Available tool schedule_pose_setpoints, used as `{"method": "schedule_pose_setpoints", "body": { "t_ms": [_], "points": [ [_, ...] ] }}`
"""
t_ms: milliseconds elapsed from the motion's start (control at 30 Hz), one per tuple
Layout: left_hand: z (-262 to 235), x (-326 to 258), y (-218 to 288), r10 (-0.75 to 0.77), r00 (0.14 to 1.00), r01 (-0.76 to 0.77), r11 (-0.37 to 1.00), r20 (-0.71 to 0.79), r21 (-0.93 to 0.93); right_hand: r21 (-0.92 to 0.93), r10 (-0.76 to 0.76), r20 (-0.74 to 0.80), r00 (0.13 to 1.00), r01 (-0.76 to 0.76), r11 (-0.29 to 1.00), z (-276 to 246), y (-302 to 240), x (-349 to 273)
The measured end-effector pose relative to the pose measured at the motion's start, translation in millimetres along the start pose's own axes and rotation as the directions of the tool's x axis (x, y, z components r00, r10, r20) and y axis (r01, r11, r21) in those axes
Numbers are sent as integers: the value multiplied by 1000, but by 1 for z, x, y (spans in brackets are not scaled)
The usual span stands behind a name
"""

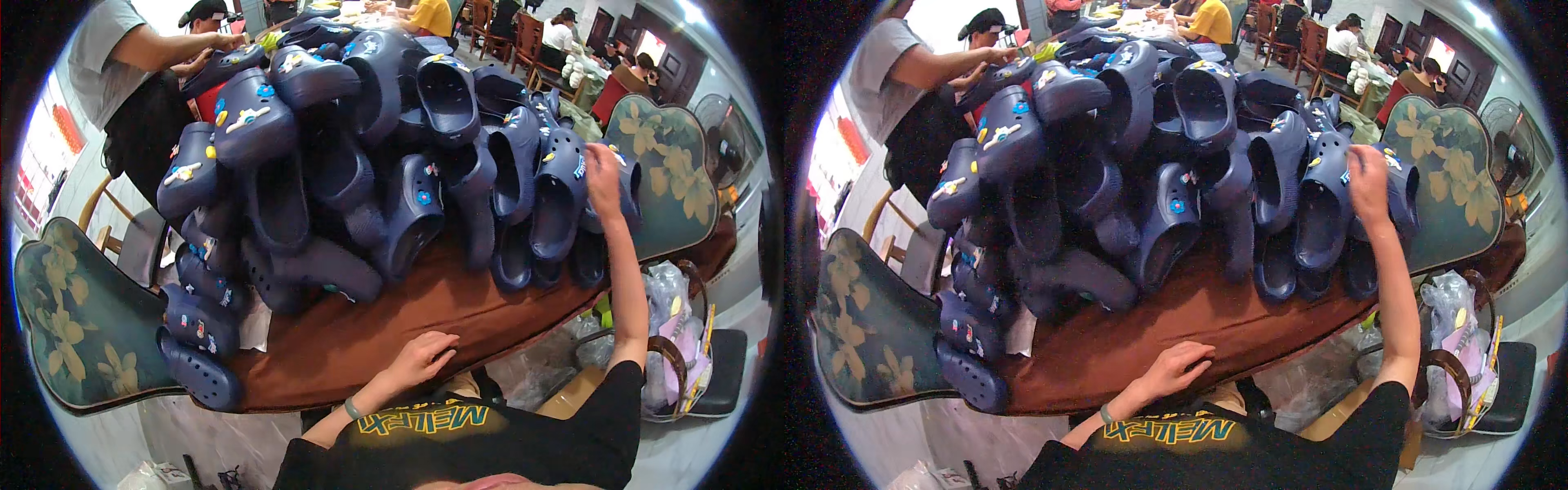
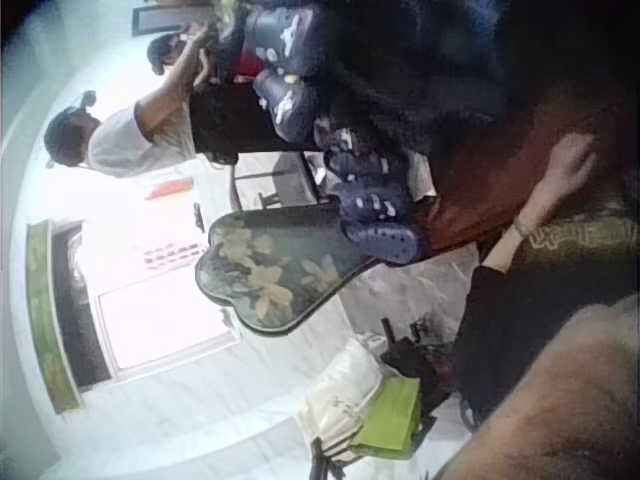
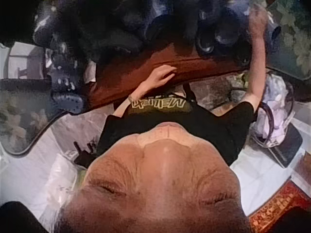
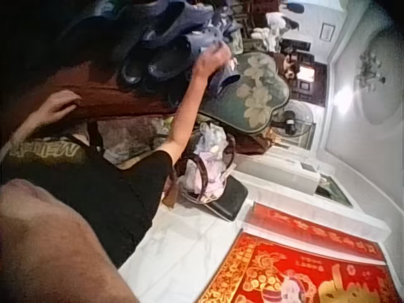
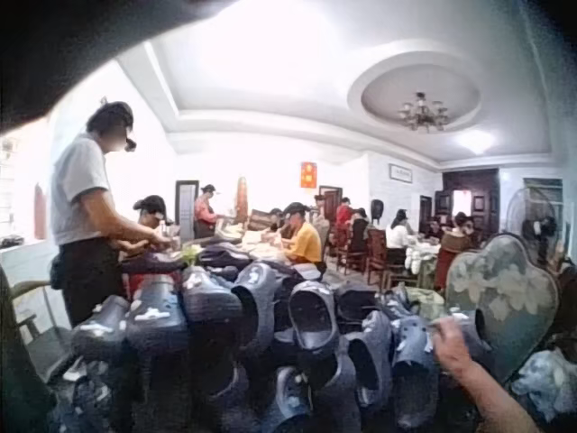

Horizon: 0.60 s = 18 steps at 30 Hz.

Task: Manually attaching decorative charms and labels to rubber clogs.

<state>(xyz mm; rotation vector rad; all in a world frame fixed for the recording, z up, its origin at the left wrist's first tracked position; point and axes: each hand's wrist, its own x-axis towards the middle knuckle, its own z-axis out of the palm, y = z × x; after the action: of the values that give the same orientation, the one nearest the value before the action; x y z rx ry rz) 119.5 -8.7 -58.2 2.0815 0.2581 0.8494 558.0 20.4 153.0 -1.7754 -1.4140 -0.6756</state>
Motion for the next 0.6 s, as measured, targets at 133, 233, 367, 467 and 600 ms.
{"method": "schedule_pose_setpoints", "body": {
  "t_ms": [133,233,367,467,600],
  "points": [
    [-2,-4,-1,9,1000,-9,1000,-6,-11,225,137,462,876,-265,938,61,-95,31],
    [-1,-7,-4,29,999,-29,999,-21,-13,236,150,526,837,-314,920,119,-134,63],
    [2,-1,-6,49,999,-50,998,-23,-36,347,296,494,818,-498,795,182,-123,88],
    [-1,1,-3,59,998,-59,997,-3,-45,441,373,688,623,-766,468,189,-110,94],
    [-2,-5,-5,25,1000,-25,999,3,-33,765,428,476,768,-602,229,161,-132,72]
  ]
}}
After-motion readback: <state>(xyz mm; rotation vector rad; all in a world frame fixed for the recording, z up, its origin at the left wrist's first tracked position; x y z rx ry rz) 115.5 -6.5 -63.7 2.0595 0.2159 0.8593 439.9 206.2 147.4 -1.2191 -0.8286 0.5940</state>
